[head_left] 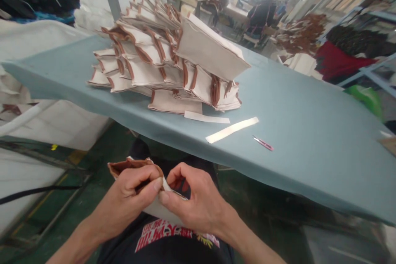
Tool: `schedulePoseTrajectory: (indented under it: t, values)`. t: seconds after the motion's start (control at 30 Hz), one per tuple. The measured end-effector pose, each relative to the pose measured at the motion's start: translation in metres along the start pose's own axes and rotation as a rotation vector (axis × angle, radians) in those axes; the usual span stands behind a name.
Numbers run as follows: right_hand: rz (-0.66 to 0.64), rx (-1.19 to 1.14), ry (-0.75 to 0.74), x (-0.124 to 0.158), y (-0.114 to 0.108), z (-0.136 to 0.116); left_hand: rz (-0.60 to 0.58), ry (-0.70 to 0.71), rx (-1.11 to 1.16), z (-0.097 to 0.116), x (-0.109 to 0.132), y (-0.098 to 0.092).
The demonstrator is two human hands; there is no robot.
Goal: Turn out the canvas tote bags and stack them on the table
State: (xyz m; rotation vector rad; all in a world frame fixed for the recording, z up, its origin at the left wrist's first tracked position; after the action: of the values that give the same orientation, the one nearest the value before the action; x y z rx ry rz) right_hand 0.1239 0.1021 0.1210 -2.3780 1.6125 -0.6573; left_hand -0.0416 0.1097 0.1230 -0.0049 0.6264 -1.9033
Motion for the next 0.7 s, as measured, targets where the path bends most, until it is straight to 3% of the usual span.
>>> schedulePoseTrajectory:
  t: [0.17, 0.37, 0.53, 0.7]
  values:
    - [0.058, -0.042, 0.099, 0.004, 0.015, 0.018, 0.087, -0.020, -0.043, -0.010, 0.011, 0.004]
    - [0.032, -0.084, 0.124, 0.011, 0.024, 0.035, 0.090, -0.044, -0.099, -0.007, 0.011, 0.000]
    - [-0.046, -0.172, 0.119, 0.013, 0.026, 0.040, 0.042, -0.019, -0.085, -0.004, -0.004, -0.008]
    - [-0.069, -0.176, 0.054, 0.003, 0.017, 0.033, -0.078, 0.018, -0.061, 0.002, -0.032, -0.011]
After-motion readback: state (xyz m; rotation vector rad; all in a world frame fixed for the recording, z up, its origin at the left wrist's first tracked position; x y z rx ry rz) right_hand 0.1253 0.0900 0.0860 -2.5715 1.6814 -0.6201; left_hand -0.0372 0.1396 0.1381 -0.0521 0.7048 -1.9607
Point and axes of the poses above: each hand's wrist, its own x-axis away from the middle knuckle, its own y-axis out of the palm, z = x × y, the point moved 6 cm from there along -x, towards the middle knuckle, and after that the axes turned 7 degrees about y, right-handed, at the moved point
